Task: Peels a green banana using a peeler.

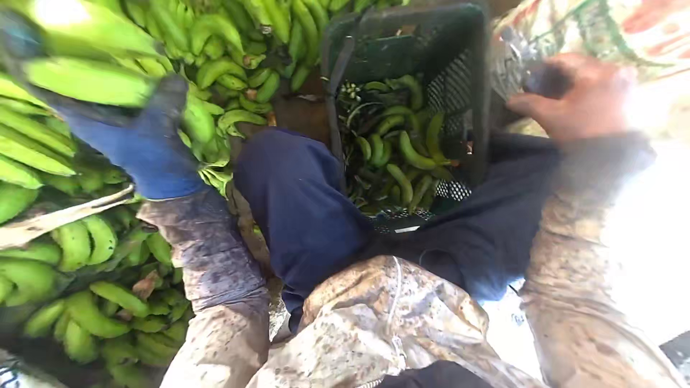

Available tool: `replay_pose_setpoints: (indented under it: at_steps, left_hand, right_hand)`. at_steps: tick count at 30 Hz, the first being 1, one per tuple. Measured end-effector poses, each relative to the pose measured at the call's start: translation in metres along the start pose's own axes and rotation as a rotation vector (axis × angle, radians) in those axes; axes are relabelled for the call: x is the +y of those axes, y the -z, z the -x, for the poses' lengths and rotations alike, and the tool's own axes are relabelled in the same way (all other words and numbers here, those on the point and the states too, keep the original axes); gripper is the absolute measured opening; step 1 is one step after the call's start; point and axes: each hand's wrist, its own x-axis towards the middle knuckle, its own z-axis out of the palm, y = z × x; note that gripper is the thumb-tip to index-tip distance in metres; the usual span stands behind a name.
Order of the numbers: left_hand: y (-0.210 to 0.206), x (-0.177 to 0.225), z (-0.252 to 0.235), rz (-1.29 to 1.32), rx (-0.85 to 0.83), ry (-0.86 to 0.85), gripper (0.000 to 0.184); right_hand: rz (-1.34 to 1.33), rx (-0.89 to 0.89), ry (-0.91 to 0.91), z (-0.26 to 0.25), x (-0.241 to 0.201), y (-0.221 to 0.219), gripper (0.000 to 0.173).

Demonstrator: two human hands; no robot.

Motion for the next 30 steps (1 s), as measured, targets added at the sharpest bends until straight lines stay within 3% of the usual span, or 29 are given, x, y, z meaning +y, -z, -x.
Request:
replay_pose_setpoints:
  at_steps: [3, 5, 7, 12, 16, 19, 21, 23, 25, 27, 29, 30]
  left_hand:
    - [-0.022, 0.043, -0.014, 0.315, -0.258, -0.159, 0.091]
    - [-0.069, 0.103, 0.009, 0.392, -0.34, 0.001, 0.065]
    - [-0.116, 0.132, 0.039, 0.391, -0.444, 0.093, 0.06]
    - [-0.185, 0.076, 0.122, 0.141, -0.636, 0.173, 0.055]
    - [-0.194, 0.053, 0.171, 0.042, -0.482, 0.385, 0.059]
    - [-0.187, 0.059, 0.181, 0.161, -0.235, 0.571, 0.05]
    - [-0.176, 0.067, 0.178, 0.303, -0.079, 0.771, 0.045]
    - [-0.164, 0.062, 0.171, 0.367, -0.012, 0.917, 0.05]
    - [-0.152, 0.054, 0.166, 0.399, 0.001, 0.999, 0.057]
    - [-0.147, 0.054, 0.164, 0.323, 0.018, 1.012, 0.061]
    - [-0.145, 0.055, 0.165, 0.172, 0.006, 0.962, 0.063]
    - [-0.146, 0.055, 0.167, 0.121, -0.006, 0.925, 0.062]
  right_hand:
    - [-0.094, 0.051, 0.015, 0.007, 0.003, 0.001, 0.057]
    - [-0.13, 0.087, 0.026, 0.013, 0.006, 0.003, 0.057]
    - [-0.158, 0.13, 0.011, 0.017, 0.01, 0.005, 0.057]
    - [-0.255, 0.22, -0.033, 0.03, 0.013, 0.008, 0.055]
    - [-0.353, 0.281, -0.062, 0.056, -0.003, -0.007, 0.055]
    - [-0.618, 0.302, -0.086, 0.079, -0.031, -0.053, 0.049]
    - [-0.791, 0.196, -0.103, 0.095, -0.053, -0.095, 0.057]
    - [-0.85, 0.067, -0.08, 0.102, -0.071, -0.129, 0.075]
    - [-0.807, -0.025, 0.04, 0.104, -0.084, -0.144, 0.091]
    - [-0.742, 0.04, 0.256, 0.101, -0.09, -0.156, 0.098]
    - [-0.741, 0.158, 0.438, 0.095, -0.096, -0.163, 0.087]
    - [-0.768, 0.202, 0.483, 0.092, -0.099, -0.164, 0.074]
